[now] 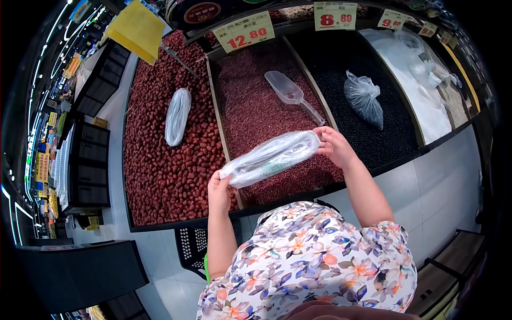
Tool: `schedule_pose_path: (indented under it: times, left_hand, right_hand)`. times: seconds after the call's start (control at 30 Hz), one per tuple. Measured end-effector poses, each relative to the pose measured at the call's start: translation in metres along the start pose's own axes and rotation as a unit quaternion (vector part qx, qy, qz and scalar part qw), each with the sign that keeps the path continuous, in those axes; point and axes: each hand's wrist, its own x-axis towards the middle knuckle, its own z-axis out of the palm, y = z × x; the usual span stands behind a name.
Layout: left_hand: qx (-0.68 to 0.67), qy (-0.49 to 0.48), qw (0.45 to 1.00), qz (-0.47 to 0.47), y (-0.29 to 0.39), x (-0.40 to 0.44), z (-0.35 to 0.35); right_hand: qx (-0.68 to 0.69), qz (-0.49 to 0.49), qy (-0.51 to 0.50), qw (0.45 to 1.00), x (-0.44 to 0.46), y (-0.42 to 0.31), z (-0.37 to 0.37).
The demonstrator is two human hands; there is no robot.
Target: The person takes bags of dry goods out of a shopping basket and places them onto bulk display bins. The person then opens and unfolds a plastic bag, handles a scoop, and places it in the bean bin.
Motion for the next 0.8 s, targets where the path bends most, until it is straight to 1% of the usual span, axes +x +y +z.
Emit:
schedule_pose_path:
  times: [0.03,0.07,0.1,0.13,0.17,0.2,0.23,0.3,0.33,0.37,0.4,0.43,0.47,0.53,0.6,0.7,0.73,0.8]
  left_hand:
    - [-0.025,0.017,1.0,0.0,0.001,0.007,-0.003]
    - [-0.051,0.033,0.998,0.0,0.004,0.014,-0.006]
    - [-0.065,0.054,0.996,-0.001,0.006,0.022,-0.01]
    - [-0.062,0.093,0.994,-0.006,0.009,0.03,-0.011]
    - [-0.062,0.104,0.993,-0.004,0.013,0.039,-0.012]
    - [-0.062,0.116,0.991,-0.002,0.017,0.048,-0.013]
    - [-0.058,0.115,0.992,0.002,0.026,0.053,-0.008]
    - [-0.052,0.129,0.99,-0.012,0.028,0.078,-0.015]
    - [-0.055,0.126,0.99,-0.016,0.026,0.092,-0.02]
    - [-0.055,0.124,0.991,-0.012,0.027,0.104,-0.021]
    - [-0.066,0.139,0.988,-0.031,0.029,0.115,-0.021]
    - [-0.076,0.154,0.984,-0.051,0.03,0.126,-0.021]
    - [-0.077,0.151,0.984,-0.047,0.032,0.137,-0.02]
    - [-0.084,0.185,0.977,-0.07,0.036,0.161,-0.018]
    - [-0.087,0.169,0.979,-0.075,0.039,0.185,-0.016]
    - [-0.116,0.143,0.979,-0.091,0.05,0.214,-0.005]
    - [-0.098,0.1,0.986,-0.091,0.049,0.227,-0.008]
    - [-0.117,0.02,0.985,-0.125,0.065,0.222,0.015]
  right_hand:
    - [-0.103,-0.025,0.055,0.993,0.007,0.0,-0.002]
    - [-0.204,-0.05,0.11,0.971,0.019,0.003,-0.009]
    - [-0.286,-0.104,0.122,0.945,0.038,0.014,-0.032]
    - [-0.285,-0.106,0.123,0.945,0.047,0.01,-0.032]
    - [-0.454,-0.147,0.159,0.864,0.054,0.007,-0.032]
    - [-0.605,-0.182,0.19,0.752,0.061,0.005,-0.031]
    - [-0.604,-0.184,0.191,0.751,0.07,0.004,-0.031]
    - [-0.713,-0.233,0.2,0.63,0.087,0.009,-0.034]
    - [-0.712,-0.236,0.201,0.629,0.092,0.011,-0.033]
    - [-0.759,-0.207,0.197,0.585,0.097,0.012,-0.033]
    - [-0.801,-0.176,0.193,0.538,0.103,0.013,-0.032]
    - [-0.828,-0.166,0.205,0.494,0.112,0.02,-0.039]
    - [-0.828,-0.169,0.208,0.493,0.114,0.021,-0.038]
    - [-0.849,-0.133,0.227,0.459,0.116,0.024,-0.037]
    - [-0.855,-0.125,0.233,0.447,0.116,0.024,-0.036]
    - [-0.802,-0.107,0.255,0.529,0.112,0.023,-0.032]
    - [-0.803,-0.104,0.258,0.527,0.109,0.022,-0.032]
    - [-0.757,-0.133,0.238,0.594,0.1,0.023,-0.032]
